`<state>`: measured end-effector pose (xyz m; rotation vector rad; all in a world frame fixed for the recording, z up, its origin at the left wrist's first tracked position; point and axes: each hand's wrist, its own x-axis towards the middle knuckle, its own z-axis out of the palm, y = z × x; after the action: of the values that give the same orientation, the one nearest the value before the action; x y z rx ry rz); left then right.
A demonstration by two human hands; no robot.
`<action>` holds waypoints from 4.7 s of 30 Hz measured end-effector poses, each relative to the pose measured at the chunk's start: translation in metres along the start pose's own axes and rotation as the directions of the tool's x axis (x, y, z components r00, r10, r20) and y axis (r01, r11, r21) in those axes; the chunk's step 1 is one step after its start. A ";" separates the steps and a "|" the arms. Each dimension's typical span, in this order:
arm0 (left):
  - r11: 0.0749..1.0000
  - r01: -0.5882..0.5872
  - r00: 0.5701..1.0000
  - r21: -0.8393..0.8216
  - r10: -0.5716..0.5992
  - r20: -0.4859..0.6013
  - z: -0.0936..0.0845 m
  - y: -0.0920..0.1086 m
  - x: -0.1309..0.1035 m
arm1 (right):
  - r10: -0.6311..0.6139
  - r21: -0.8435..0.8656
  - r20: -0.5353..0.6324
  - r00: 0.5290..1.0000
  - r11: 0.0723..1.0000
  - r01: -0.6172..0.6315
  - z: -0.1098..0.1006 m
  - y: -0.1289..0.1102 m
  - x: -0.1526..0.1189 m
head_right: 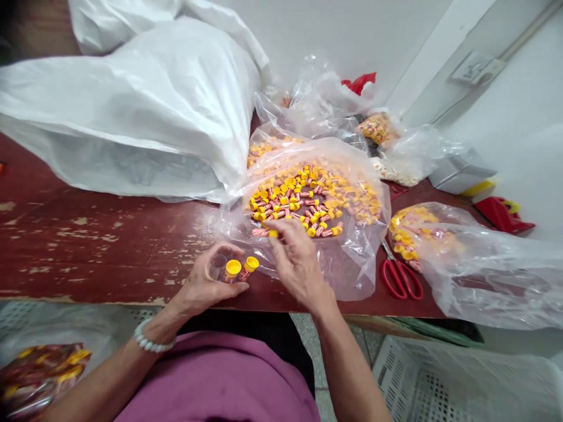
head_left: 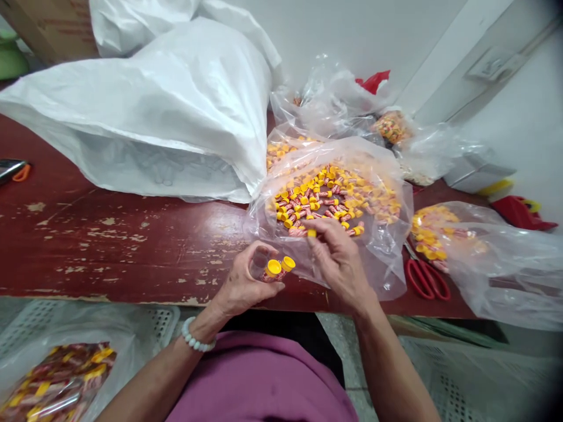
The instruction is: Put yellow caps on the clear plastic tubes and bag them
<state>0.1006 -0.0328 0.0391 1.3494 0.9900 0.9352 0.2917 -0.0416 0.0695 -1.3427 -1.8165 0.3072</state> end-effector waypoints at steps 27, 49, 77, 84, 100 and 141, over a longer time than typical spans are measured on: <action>0.939 0.144 0.990 -0.311 -0.138 0.040 0.002 -0.024 -0.002 | -0.267 -0.142 0.221 0.938 0.943 0.302 0.056 -0.022 -0.030; 1.000 0.011 0.999 0.010 -0.010 -0.031 -0.004 -0.007 -0.001 | 0.347 -0.587 0.007 0.938 0.760 -0.277 0.028 0.082 0.015; 0.993 -0.082 0.991 0.089 0.072 0.111 -0.004 -0.026 -0.008 | -0.230 -0.042 0.337 0.913 0.965 0.258 0.026 -0.052 -0.027; 0.995 -0.024 0.999 0.100 0.021 0.029 -0.009 -0.022 -0.004 | -0.074 0.088 0.241 0.968 0.995 0.054 0.023 -0.015 -0.010; 0.971 -0.086 0.996 0.225 0.080 0.034 -0.008 -0.017 -0.004 | 0.267 -0.345 -0.032 0.963 0.901 -0.262 0.041 0.077 0.019; 0.905 0.238 0.969 -0.353 -0.198 0.146 -0.004 -0.018 -0.009 | -0.254 -0.111 0.235 0.938 0.952 0.286 0.058 -0.026 -0.034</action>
<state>0.0934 -0.0404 0.0217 0.9399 0.8142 0.8199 0.2340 -0.0659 0.0341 -1.1694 -2.2166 0.1829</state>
